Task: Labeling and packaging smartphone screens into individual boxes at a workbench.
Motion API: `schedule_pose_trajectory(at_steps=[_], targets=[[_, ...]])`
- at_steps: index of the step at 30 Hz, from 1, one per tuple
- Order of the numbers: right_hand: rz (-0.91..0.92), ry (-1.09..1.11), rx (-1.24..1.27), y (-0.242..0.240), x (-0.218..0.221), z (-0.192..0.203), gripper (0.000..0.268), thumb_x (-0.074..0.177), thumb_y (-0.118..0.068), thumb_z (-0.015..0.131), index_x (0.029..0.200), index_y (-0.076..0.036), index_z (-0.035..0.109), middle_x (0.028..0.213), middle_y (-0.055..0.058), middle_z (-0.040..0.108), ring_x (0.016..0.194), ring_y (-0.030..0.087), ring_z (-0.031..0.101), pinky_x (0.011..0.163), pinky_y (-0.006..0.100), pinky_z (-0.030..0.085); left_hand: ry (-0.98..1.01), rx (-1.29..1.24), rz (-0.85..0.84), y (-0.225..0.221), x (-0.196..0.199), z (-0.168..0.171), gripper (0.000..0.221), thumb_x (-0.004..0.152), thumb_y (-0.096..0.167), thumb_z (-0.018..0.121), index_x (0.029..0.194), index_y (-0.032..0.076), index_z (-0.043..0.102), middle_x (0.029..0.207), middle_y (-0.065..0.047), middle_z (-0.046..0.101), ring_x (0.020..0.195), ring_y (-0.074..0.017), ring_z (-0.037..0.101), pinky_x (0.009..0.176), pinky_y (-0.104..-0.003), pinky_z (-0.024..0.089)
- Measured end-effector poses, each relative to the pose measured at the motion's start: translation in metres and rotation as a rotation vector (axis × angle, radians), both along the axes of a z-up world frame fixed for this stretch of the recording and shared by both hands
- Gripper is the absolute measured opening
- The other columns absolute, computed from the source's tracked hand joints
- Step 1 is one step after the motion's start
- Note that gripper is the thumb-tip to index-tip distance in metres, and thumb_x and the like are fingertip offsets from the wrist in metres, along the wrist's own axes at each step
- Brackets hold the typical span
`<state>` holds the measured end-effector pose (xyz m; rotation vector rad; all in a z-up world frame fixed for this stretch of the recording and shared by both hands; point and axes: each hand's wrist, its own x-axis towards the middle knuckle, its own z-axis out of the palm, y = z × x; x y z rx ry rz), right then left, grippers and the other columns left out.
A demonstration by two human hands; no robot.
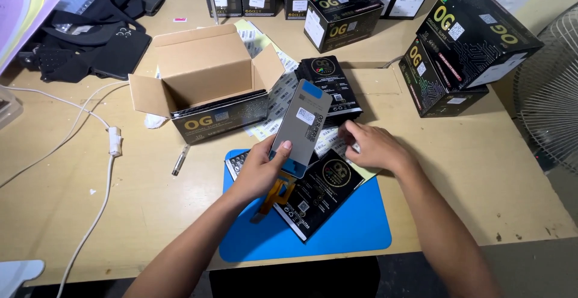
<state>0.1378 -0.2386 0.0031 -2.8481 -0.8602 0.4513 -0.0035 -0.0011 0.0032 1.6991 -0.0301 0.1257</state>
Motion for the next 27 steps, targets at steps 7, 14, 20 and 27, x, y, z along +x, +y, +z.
schedule_pose_trajectory(at_steps=[7, 14, 20, 27], targets=[[0.005, 0.023, -0.006, -0.001, -0.002, -0.006, 0.03, 0.086, -0.023, 0.053, 0.114, -0.011, 0.055, 0.103, 0.018, 0.074, 0.098, 0.046, 0.069, 0.083, 0.054, 0.051, -0.016, -0.015, 0.0, 0.001, -0.001, -0.001, 0.047, 0.105, 0.022, 0.051, 0.141, -0.007, 0.057, 0.128, -0.027, 0.069, 0.127, -0.0424, 0.059, 0.109, -0.059, 0.043], [0.142, -0.088, -0.085, 0.0, -0.006, -0.01, 0.027, 0.088, -0.017, 0.045, 0.111, -0.007, 0.055, 0.101, 0.022, 0.073, 0.092, 0.046, 0.071, 0.079, 0.054, 0.053, 0.002, 0.037, -0.012, 0.001, -0.001, 0.002, 0.048, 0.106, 0.024, 0.05, 0.143, -0.007, 0.055, 0.128, -0.027, 0.069, 0.126, -0.042, 0.061, 0.107, -0.059, 0.044], [0.178, -0.114, -0.145, 0.0, -0.005, -0.015, 0.029, 0.089, -0.015, 0.043, 0.109, -0.002, 0.059, 0.1, 0.024, 0.071, 0.093, 0.047, 0.07, 0.079, 0.053, 0.055, 0.013, 0.061, -0.022, 0.001, -0.001, 0.002, 0.048, 0.105, 0.023, 0.051, 0.144, -0.006, 0.055, 0.129, -0.027, 0.068, 0.125, -0.045, 0.06, 0.106, -0.06, 0.045], [-0.015, 0.149, 0.105, -0.004, -0.023, 0.032, 0.033, 0.096, -0.014, 0.043, 0.125, -0.002, 0.053, 0.108, 0.027, 0.069, 0.102, 0.048, 0.068, 0.084, 0.054, 0.054, 0.018, 0.063, -0.013, 0.0, -0.001, 0.005, 0.049, 0.105, 0.022, 0.051, 0.144, -0.008, 0.054, 0.132, -0.03, 0.066, 0.127, -0.048, 0.058, 0.107, -0.06, 0.044]])
